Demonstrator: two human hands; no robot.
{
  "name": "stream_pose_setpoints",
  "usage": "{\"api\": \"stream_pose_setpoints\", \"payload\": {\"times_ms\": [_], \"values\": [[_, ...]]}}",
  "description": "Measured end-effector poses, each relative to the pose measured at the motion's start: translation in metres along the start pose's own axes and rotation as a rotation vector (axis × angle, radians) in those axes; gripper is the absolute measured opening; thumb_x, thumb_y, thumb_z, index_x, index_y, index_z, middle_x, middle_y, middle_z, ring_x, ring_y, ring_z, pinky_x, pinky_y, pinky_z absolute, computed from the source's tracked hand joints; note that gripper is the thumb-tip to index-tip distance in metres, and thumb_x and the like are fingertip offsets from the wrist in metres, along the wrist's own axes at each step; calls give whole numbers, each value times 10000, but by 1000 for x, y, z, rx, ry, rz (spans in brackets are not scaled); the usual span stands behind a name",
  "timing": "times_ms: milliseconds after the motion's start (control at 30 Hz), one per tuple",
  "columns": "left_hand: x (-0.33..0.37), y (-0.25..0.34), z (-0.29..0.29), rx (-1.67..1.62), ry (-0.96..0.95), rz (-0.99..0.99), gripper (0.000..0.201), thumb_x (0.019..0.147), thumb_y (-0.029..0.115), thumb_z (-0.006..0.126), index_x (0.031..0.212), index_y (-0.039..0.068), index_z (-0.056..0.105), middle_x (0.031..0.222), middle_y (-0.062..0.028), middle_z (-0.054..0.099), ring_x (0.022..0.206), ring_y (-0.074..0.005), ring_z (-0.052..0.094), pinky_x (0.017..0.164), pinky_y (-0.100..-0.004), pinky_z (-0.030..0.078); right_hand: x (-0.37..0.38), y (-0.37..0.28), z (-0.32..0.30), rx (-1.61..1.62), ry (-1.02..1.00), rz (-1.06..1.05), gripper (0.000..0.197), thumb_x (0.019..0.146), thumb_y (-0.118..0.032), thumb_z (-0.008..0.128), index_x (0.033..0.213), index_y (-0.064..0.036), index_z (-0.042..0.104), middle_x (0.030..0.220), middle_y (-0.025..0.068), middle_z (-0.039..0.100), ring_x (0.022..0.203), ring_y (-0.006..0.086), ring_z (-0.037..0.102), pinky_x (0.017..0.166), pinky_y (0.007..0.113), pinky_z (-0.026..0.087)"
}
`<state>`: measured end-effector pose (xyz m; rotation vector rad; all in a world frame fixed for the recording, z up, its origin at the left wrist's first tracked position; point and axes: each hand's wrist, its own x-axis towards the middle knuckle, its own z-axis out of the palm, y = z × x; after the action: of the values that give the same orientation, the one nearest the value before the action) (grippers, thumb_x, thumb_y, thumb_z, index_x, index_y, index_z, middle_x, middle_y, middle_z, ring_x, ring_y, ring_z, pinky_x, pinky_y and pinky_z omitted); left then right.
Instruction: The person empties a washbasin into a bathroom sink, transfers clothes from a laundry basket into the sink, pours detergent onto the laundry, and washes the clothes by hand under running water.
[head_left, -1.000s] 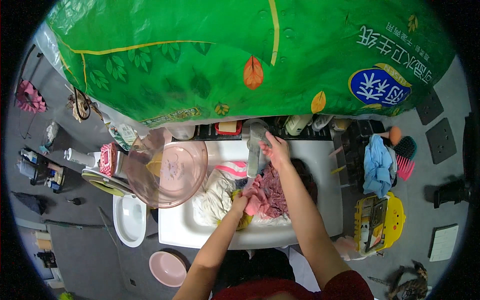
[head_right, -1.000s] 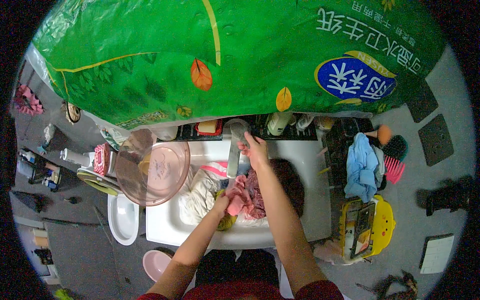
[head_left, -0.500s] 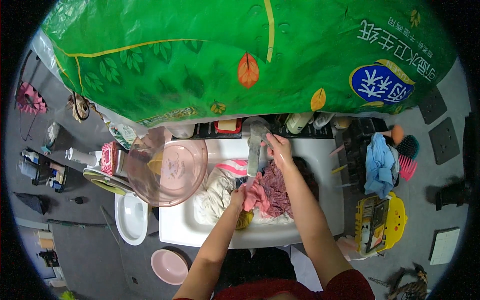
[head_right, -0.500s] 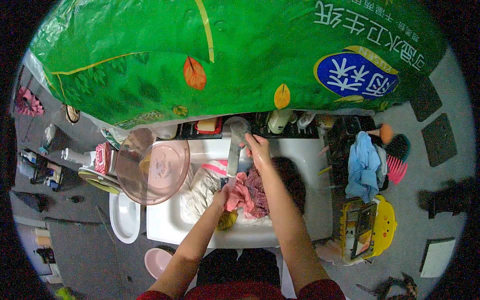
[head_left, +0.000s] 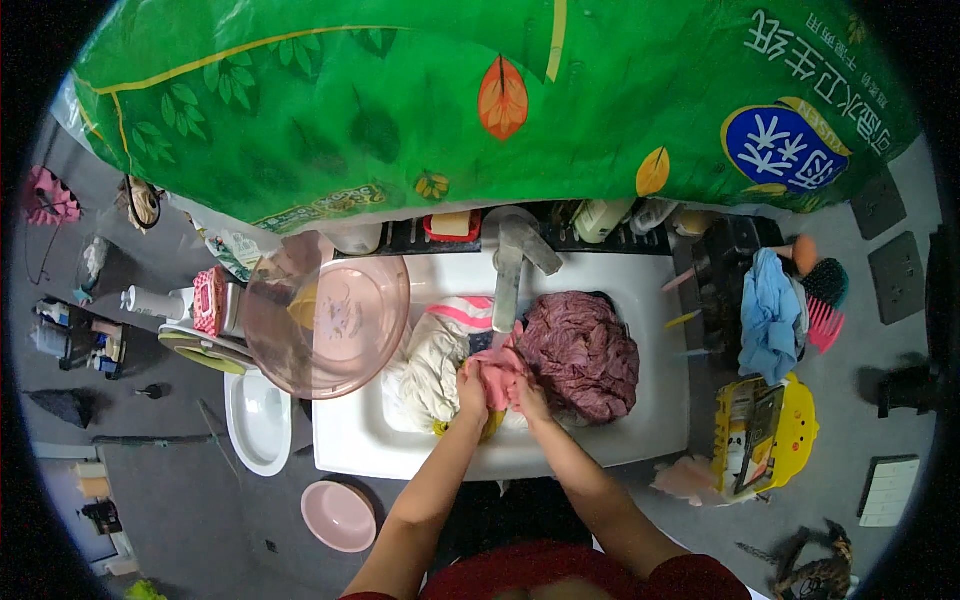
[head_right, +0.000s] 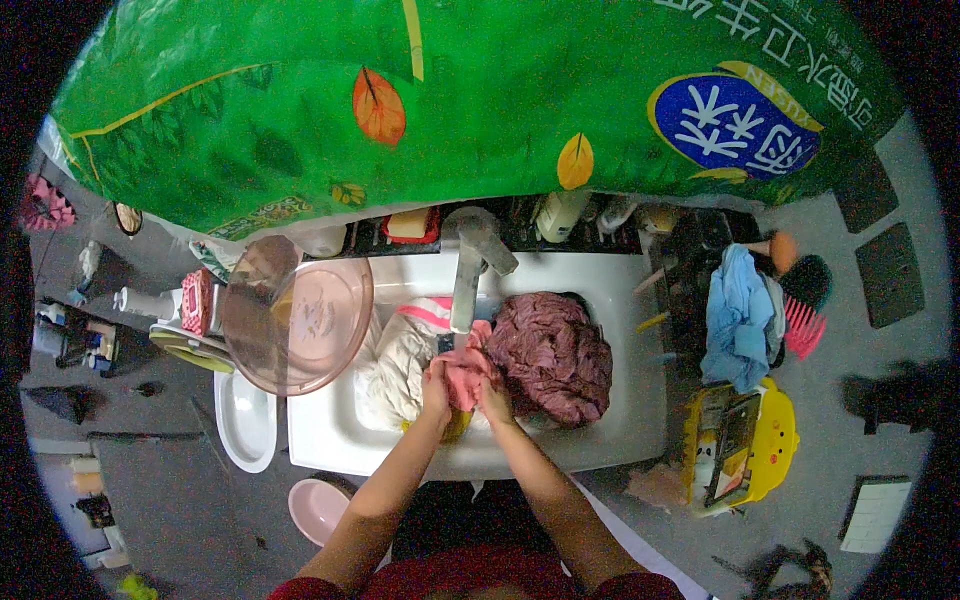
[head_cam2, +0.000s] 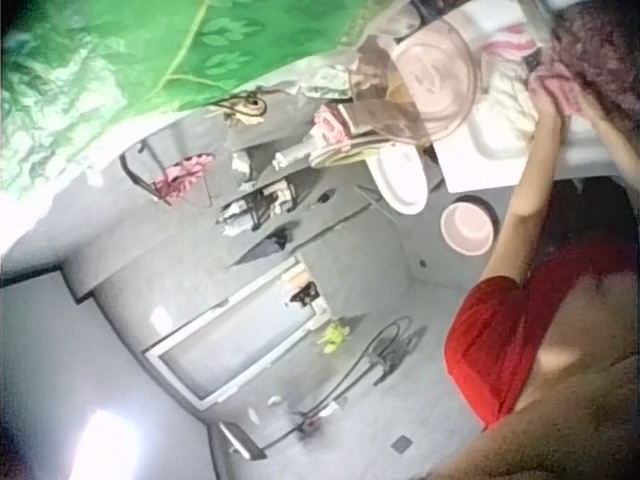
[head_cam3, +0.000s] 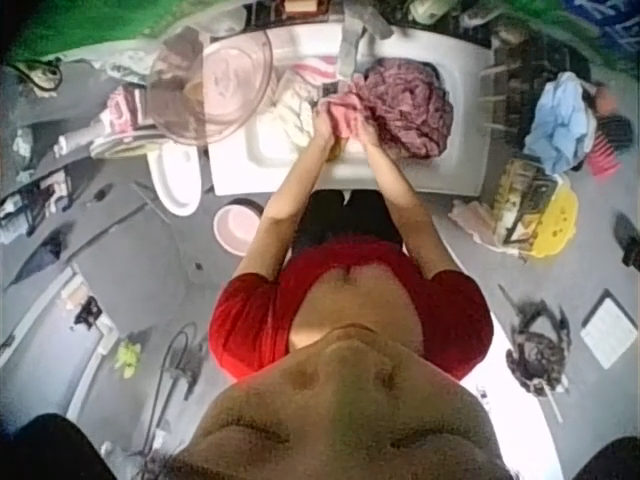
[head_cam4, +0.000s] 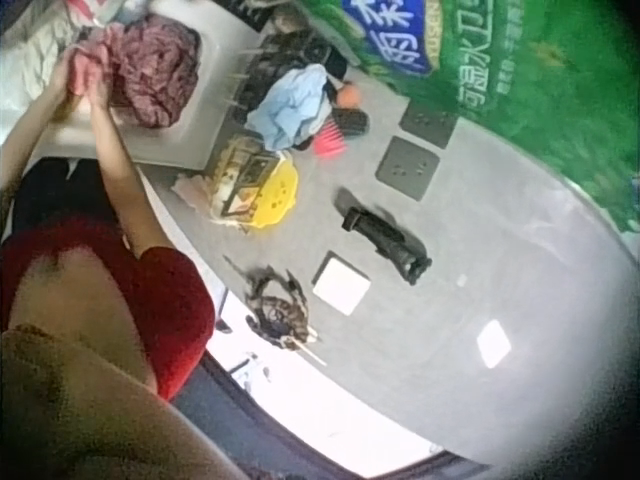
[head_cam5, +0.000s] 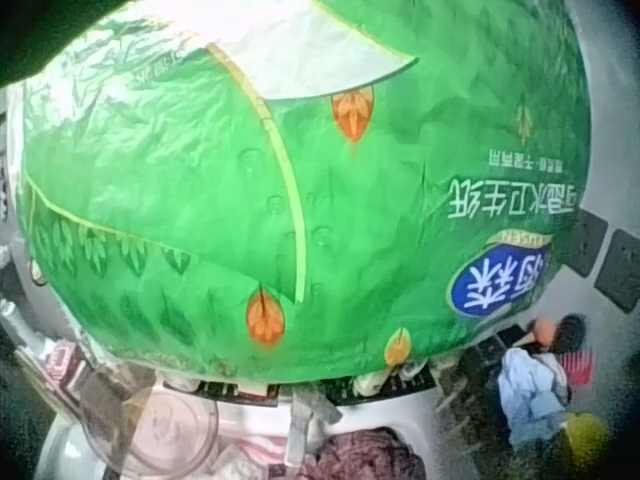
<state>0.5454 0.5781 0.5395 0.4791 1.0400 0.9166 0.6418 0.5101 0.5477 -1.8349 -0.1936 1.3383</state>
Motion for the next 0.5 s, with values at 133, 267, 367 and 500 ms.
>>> {"api": "stream_pose_setpoints", "payload": {"times_ms": [133,267,367,500], "values": [[-44,35,23,-55,-22,-31,340,924,267,377,1135,14,464,1010,-75,563,890,-161,540,797,-271,440,6,-7,19,251,108,-479,328,843,-319,519,1026,-55,582,949,46,592,800,111,549,644,245,453],[-57,66,13,-81,-108,100,326,926,254,362,1116,20,487,1049,-92,549,969,-176,527,864,-291,418,7,-26,25,278,-144,-226,342,812,-252,592,1082,-44,558,993,32,573,844,106,527,712,234,425],[-52,74,-4,207,31,276,304,929,265,366,1008,21,529,974,-59,570,860,-157,538,756,-271,428,3,-28,27,70,112,-313,274,826,-264,579,954,-23,606,841,-4,571,736,85,496,638,233,408],[-26,67,-11,833,225,563,293,890,265,427,838,9,560,716,-130,562,657,-242,525,614,-331,417,8,-7,-2,368,374,-404,239,850,-267,545,848,-31,580,778,9,557,671,95,499,619,238,411]]}}
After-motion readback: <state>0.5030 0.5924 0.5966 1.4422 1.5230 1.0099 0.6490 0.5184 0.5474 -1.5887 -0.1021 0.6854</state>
